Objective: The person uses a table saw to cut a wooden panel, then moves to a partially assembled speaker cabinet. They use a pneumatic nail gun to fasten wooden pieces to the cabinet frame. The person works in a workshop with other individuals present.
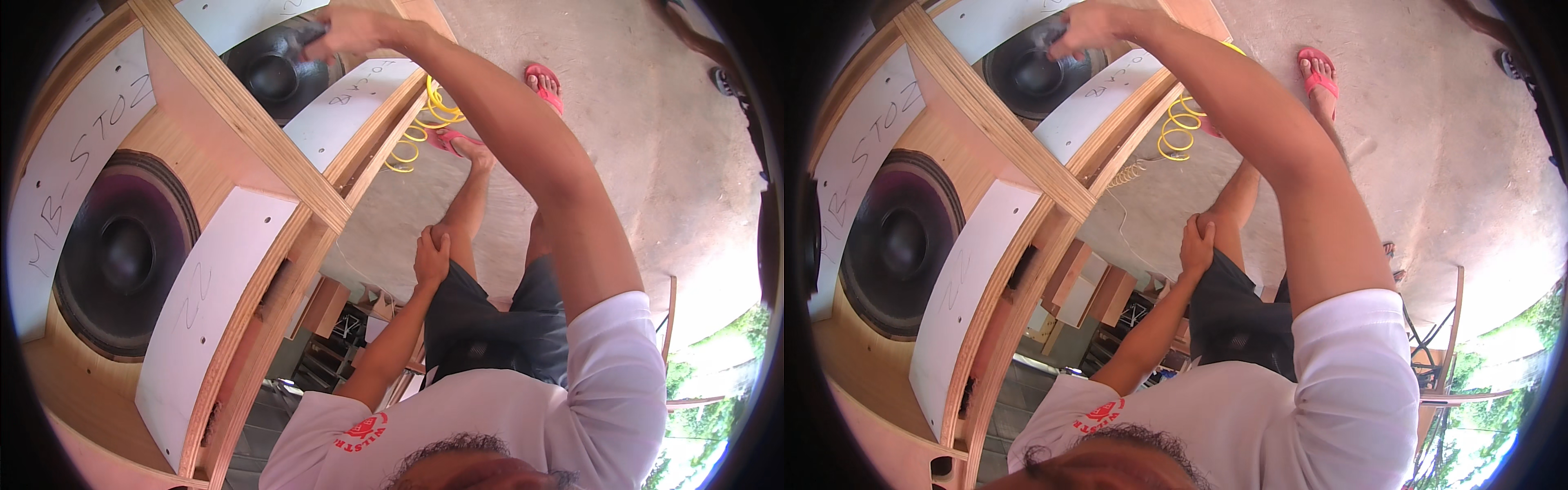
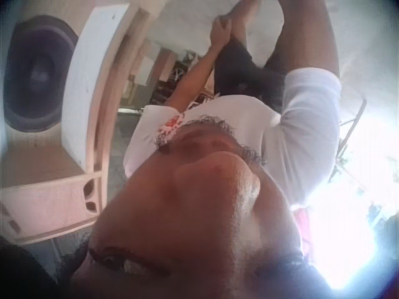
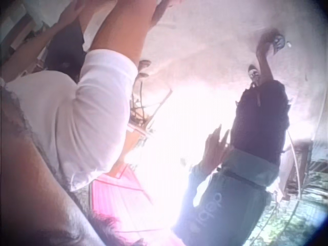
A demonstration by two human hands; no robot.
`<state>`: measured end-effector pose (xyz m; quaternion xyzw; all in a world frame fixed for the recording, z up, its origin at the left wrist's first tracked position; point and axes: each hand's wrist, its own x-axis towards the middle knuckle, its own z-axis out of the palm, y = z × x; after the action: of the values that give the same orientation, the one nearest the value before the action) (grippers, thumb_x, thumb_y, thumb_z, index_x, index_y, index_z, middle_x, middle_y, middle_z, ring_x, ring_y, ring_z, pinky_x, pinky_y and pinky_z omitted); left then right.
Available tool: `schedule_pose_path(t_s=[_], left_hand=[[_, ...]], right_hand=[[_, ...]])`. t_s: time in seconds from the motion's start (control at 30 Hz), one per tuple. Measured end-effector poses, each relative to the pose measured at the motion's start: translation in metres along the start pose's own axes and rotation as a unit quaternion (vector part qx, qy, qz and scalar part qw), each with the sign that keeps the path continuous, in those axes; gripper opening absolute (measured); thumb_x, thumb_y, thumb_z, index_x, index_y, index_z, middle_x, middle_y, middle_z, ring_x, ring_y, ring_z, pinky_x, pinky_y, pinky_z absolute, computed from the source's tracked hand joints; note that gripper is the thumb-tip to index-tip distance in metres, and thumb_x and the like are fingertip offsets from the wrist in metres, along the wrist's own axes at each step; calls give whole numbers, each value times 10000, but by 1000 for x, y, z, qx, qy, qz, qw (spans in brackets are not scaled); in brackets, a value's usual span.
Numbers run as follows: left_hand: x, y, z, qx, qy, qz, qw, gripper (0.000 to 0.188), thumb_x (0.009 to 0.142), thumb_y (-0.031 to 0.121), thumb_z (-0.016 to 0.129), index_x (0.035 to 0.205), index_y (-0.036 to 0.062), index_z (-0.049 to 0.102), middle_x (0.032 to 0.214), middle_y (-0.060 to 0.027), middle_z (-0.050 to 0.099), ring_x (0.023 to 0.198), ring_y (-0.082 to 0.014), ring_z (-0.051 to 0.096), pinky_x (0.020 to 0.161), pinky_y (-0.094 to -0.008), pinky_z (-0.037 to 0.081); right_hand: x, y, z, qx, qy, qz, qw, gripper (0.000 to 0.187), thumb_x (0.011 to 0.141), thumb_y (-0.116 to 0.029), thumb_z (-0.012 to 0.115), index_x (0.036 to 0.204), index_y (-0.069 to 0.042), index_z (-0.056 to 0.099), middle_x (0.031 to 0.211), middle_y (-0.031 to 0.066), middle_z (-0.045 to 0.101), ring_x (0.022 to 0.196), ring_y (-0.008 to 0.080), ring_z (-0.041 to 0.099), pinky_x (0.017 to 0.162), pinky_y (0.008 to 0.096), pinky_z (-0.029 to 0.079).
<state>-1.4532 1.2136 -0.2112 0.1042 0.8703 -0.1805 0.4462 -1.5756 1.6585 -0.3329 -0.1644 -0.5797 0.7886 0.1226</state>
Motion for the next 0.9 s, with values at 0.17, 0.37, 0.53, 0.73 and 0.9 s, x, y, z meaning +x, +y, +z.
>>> schedule_pose_path(t_s=[0.17, 0.37, 0.53, 0.73, 0.9], left_hand=[[-1, 1, 7, 19, 9, 8, 1000, 651, 999, 522, 516, 1487, 105, 413, 1397, -237, 541, 1262, -448, 558, 1026, -536, 478], [-1, 5, 8, 47, -1, -12, 999, 638, 994, 509, 528, 1485, 118, 415, 1372, -235, 551, 1240, -444, 574, 1000, -550, 495], [-2, 6, 9, 49, 1, -7, 999, 632, 991, 508, 535, 1476, 120, 418, 1374, -231, 549, 1222, -446, 584, 990, -556, 503], [-1, 13, 6, 64, -10, -7, 998, 623, 991, 507, 535, 1464, 119, 418, 1368, -232, 549, 1224, -447, 583, 988, -564, 503], [1, 17, 2, 67, -11, -4, 998, 620, 990, 507, 535, 1460, 118, 421, 1364, -232, 550, 1230, -443, 581, 986, -564, 505]], right_hand=[[-28, 41, 7, -151, -114, 134, 973, 446, 821, -413, 701, 1032, -25, 767, 833, 135, 750, 802, 301, 706, 790, 410, 537], [1, 58, -13, -259, 96, 165, 947, 444, 843, -413, 683, 1075, -41, 753, 967, 230, 747, 906, 384, 719, 882, 445, 554], [41, 7, -12, -133, 191, -6, 973, 371, 842, -370, 688, 925, -16, 759, 881, 253, 735, 844, 413, 717, 825, 489, 564], [-2, -32, 23, -140, 43, -113, 983, 311, 848, -337, 703, 1003, -69, 731, 846, 188, 718, 815, 377, 696, 778, 474, 547], [2, -28, 33, -171, 59, -89, 980, 395, 832, -413, 682, 1019, -69, 739, 892, 187, 738, 899, 373, 714, 825, 478, 572]])
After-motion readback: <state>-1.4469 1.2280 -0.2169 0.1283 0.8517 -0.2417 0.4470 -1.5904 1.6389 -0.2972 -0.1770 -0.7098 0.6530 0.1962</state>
